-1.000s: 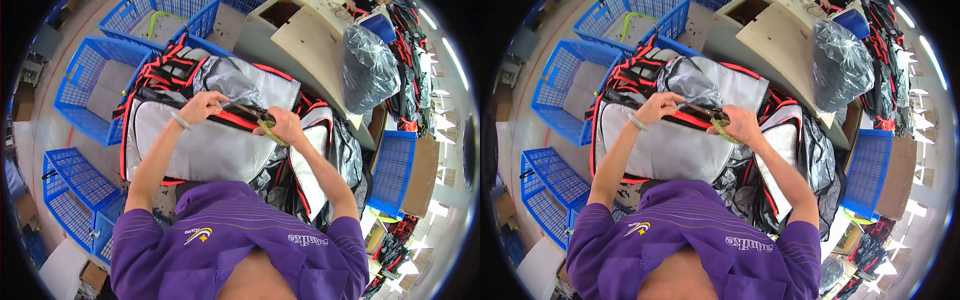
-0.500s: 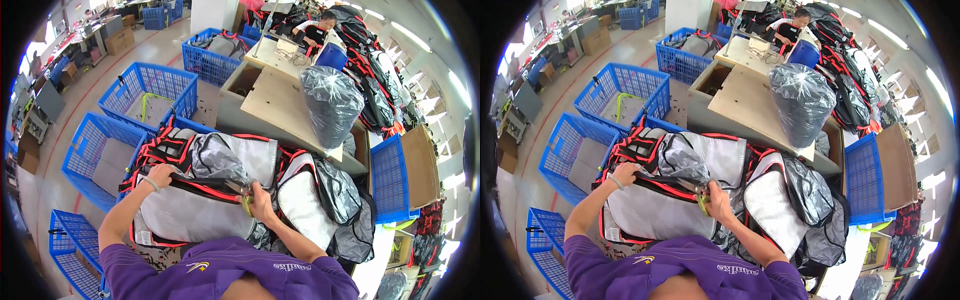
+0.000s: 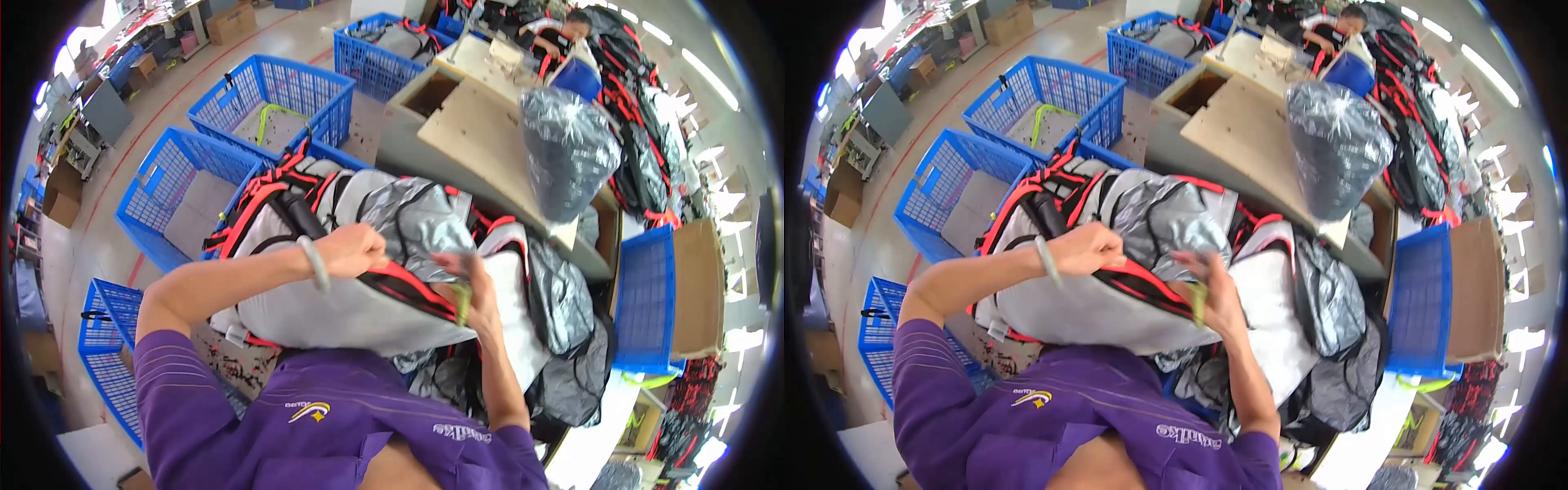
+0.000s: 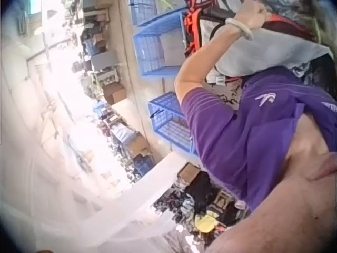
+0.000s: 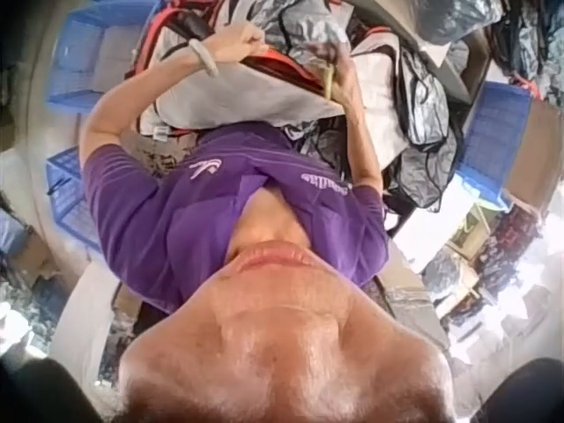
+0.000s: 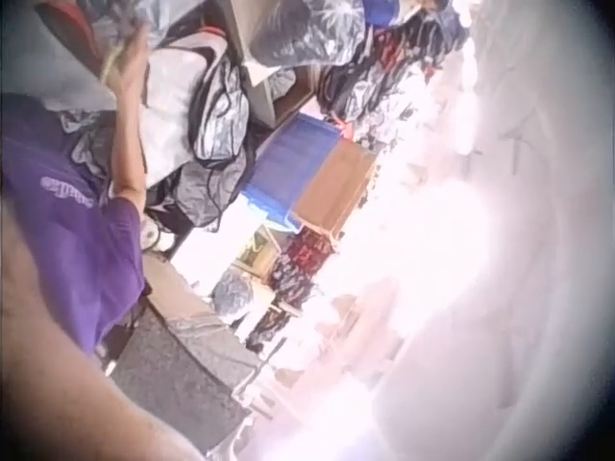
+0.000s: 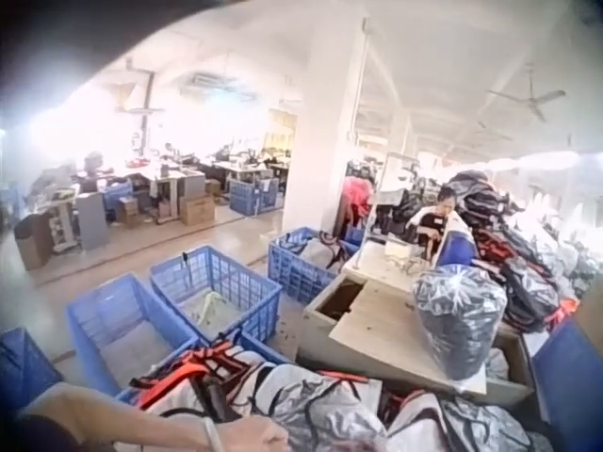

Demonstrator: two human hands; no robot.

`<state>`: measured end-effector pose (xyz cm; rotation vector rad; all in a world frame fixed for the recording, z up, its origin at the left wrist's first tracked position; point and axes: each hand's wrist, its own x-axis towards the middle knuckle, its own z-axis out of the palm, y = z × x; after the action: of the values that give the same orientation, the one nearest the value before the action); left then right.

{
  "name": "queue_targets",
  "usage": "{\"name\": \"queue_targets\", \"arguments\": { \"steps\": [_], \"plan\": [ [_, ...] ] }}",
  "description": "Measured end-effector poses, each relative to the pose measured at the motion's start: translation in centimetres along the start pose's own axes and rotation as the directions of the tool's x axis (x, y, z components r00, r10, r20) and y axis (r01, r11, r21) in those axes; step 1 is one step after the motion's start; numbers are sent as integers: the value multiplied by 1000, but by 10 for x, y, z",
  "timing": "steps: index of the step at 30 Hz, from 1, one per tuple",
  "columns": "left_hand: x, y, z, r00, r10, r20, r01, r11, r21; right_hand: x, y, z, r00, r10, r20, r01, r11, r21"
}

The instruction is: Trimming excess threads and plastic material from sports bags using scissors.

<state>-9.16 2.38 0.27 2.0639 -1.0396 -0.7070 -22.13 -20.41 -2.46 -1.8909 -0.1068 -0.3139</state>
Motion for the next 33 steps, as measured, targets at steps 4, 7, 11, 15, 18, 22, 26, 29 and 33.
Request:
{"name": "queue_targets", "arguments": {
  "steps": [4,7,11,15,18,22,26,29,33],
  "plan": [
    [-5,-1,-2,999,39,-25,-37,997,75,18,-10,34,961,189,202,-164,977,-137],
    [-29,4,-15,998,-41,-45,56,912,407,25,-7,52,966,175,192,-192,978,78],
    [-55,-38,-11,992,11,-123,67,789,611,31,-13,67,922,285,261,-294,956,-3],
    [-74,-74,-15,979,56,-197,81,779,621,22,-9,76,944,235,230,-257,964,70],
    [-77,-95,-6,927,272,-258,-70,801,595,19,-11,77,934,265,241,-291,953,80],
    [-70,-113,18,869,244,-431,31,841,540,22,-13,80,938,280,204,-319,928,192],
    [-64,-137,41,740,388,-550,-9,823,568,25,-11,77,940,303,158,-335,909,248],
    [-61,-133,29,754,381,-535,-148,892,427,32,-2,66,926,356,126,-378,874,305],
    [-69,-69,-31,948,-130,-291,41,955,-293,43,16,46,916,385,109,-400,891,216]
  ]
}}
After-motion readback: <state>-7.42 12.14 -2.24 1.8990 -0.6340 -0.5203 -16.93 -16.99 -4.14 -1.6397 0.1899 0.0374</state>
